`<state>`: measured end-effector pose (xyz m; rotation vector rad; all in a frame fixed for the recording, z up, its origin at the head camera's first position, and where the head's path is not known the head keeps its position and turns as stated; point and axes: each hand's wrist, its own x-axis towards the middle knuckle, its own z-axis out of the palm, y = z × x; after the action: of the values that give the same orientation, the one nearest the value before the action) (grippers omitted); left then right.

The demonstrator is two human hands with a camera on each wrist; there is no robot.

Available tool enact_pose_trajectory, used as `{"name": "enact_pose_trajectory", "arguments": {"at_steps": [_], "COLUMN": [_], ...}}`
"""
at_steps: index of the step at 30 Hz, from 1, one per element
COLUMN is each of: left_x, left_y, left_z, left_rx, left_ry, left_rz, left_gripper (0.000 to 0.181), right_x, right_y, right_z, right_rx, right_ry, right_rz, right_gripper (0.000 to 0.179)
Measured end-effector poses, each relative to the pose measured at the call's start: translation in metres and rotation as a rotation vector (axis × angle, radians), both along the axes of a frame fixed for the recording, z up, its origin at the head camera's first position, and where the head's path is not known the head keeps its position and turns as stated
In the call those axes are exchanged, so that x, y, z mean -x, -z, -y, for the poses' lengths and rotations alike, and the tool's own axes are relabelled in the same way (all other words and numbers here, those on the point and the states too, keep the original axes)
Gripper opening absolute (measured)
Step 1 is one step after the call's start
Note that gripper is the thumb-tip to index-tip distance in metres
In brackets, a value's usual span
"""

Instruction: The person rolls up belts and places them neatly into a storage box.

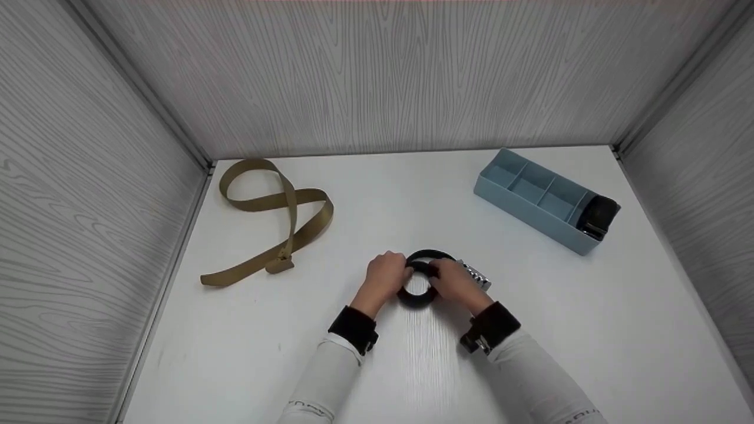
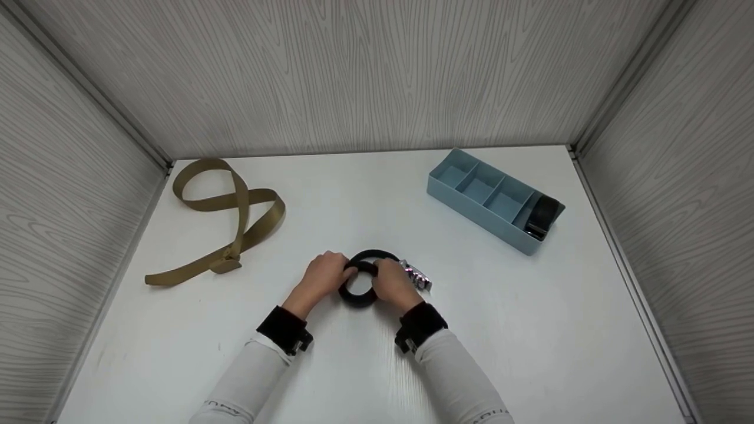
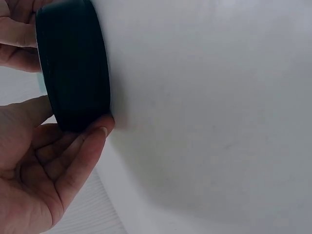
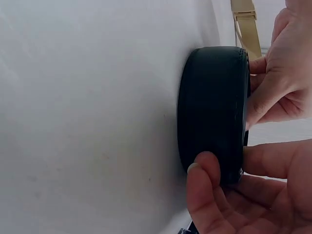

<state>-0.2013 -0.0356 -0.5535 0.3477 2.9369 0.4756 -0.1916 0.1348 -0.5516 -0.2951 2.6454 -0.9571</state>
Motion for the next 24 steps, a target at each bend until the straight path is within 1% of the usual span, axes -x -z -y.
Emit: {"name": "enact_pose_trajectory", "arguments": {"at_steps": [3,6,9,13,18,21,24], "left_x": [0.000,-0.001,-0.002,-0.003,-0.003,-0.002,-0.002], "left_y": [0.001,0.001,0.001,0.001,0.001,0.001,0.001], "left_z": [0.000,-0.002,-0.002,-0.002,-0.001,-0.002,-0.003], "left_rx": [0.017,0.013,0.005,0.003,0.016,0.043,0.056], "left_ry": [-0.008,-0.023,-0.026,-0.018,-0.019,-0.017,-0.014], "left_rz": [0.000,-0.010,-0.024,-0.023,-0.023,-0.033,-0.042], "left_gripper": [0.023,0.023,0.020,0.015,0.020,0.021,0.018], "right_x": [-0.002,-0.006,-0.010,-0.009,-0.005,-0.007,-0.011], "right_y": [0.001,0.001,0.000,-0.001,-0.003,-0.003,-0.004], "right_z": [-0.001,-0.001,0.000,0.002,0.004,0.005,0.006], "right_rx": [0.006,-0.004,-0.007,-0.005,-0.013,-0.016,-0.025], "right_ry": [0.014,0.041,0.050,0.035,-0.015,-0.016,0.029], "right_rz": [-0.019,-0.026,-0.031,-0.027,-0.026,-0.045,-0.052], "right_gripper": [0.008,0.014,0.021,0.028,0.037,0.035,0.027]}}
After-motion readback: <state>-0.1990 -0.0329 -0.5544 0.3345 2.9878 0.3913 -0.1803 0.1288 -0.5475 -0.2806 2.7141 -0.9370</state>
